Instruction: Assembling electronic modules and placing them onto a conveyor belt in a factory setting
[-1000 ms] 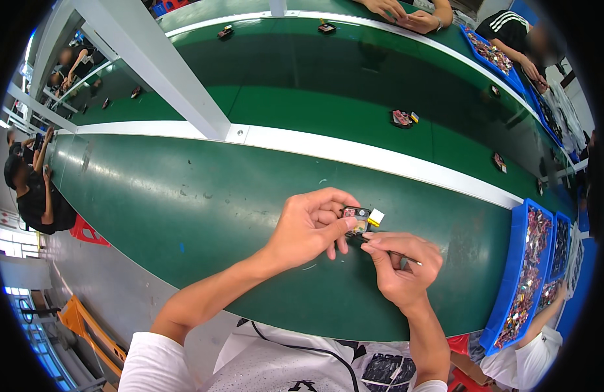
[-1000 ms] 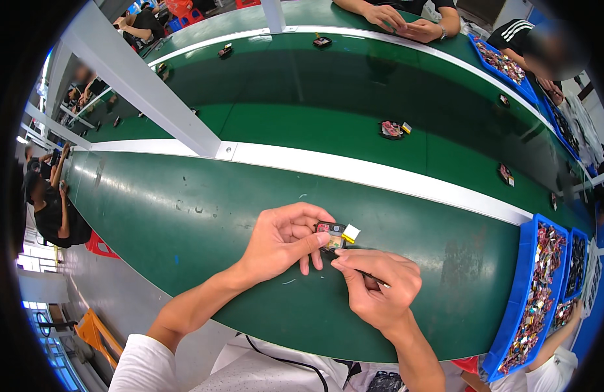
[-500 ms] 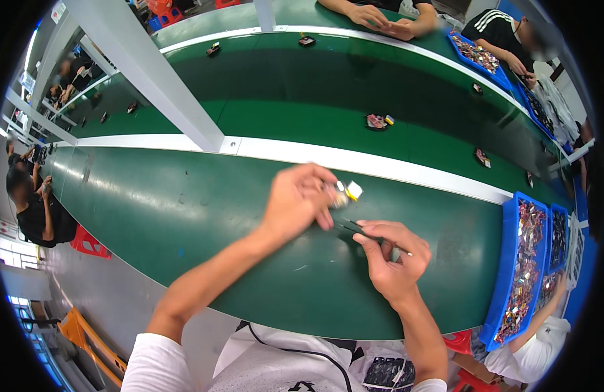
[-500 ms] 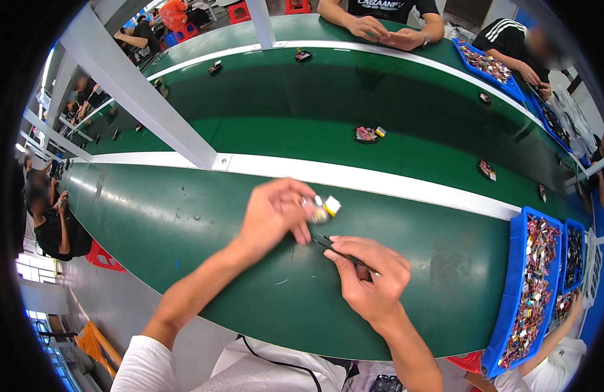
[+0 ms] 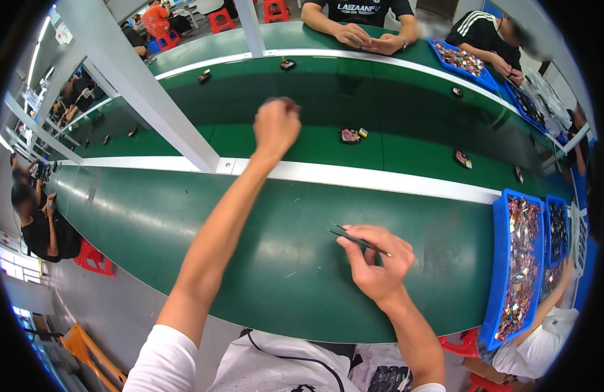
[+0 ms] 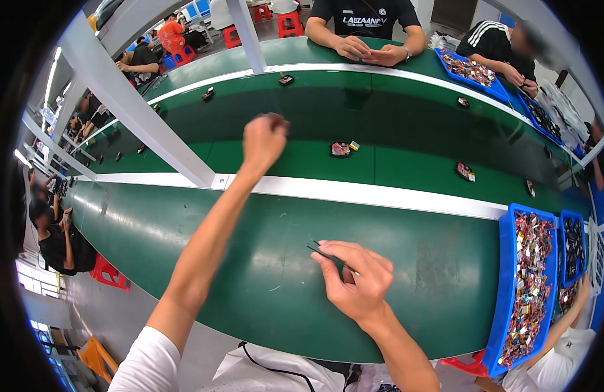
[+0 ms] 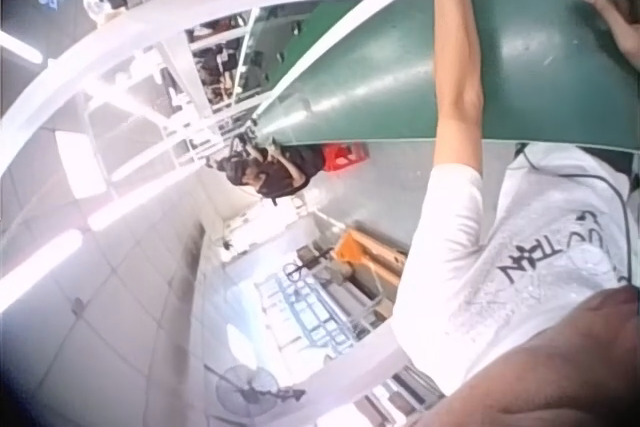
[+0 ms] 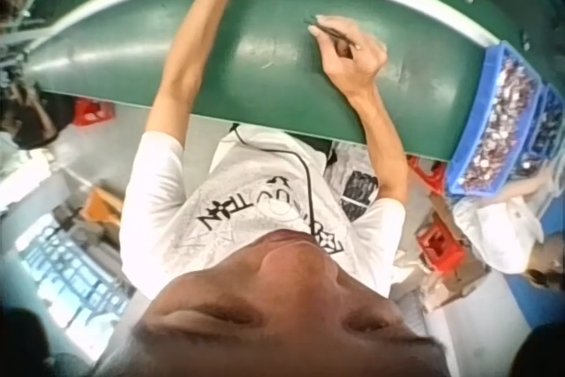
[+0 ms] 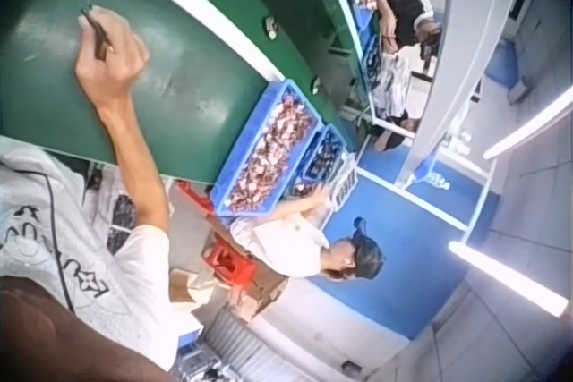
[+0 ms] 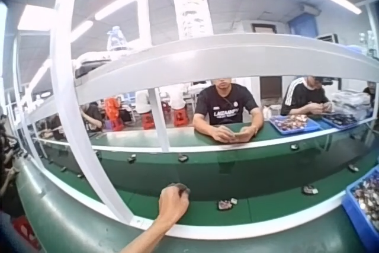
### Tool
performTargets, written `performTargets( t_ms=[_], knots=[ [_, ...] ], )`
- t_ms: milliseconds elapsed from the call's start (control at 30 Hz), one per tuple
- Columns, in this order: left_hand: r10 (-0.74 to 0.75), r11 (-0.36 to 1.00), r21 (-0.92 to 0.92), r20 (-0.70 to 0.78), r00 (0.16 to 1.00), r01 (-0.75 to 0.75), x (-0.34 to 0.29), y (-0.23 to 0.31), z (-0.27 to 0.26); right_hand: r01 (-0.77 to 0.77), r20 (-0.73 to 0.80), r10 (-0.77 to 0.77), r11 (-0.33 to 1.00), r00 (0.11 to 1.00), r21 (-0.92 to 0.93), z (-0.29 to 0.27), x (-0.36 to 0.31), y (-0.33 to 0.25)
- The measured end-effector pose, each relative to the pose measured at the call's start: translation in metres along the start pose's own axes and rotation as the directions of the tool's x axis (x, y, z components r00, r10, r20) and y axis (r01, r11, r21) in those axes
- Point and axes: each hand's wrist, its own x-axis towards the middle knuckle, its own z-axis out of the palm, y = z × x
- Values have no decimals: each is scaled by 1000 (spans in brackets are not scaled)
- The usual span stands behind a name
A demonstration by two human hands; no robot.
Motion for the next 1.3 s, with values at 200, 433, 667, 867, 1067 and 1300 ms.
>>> performTargets(
  t_ms=[200,433,667,867,1067,1300],
  knots=[
    [-372,832,-148,567,735,535,1,74,26,20,36,-19,1000,999,-19,0,-1,1],
    [-380,825,-131,591,712,550,-1,73,22,20,33,-19,1000,999,-21,4,-1,-1],
    [-188,691,-420,682,707,589,-61,78,-58,-282,2,283,954,959,99,-7,-2,-2],
    [-224,517,-436,762,608,737,-122,92,-114,-521,121,508,808,853,277,-14,3,-8],
    [-198,523,-473,742,641,709,-133,99,-125,-547,172,519,802,837,238,-8,-1,-3],
    [-198,494,-510,723,662,704,-137,95,-126,-594,192,562,774,804,221,-6,-2,-5]
  ],
)
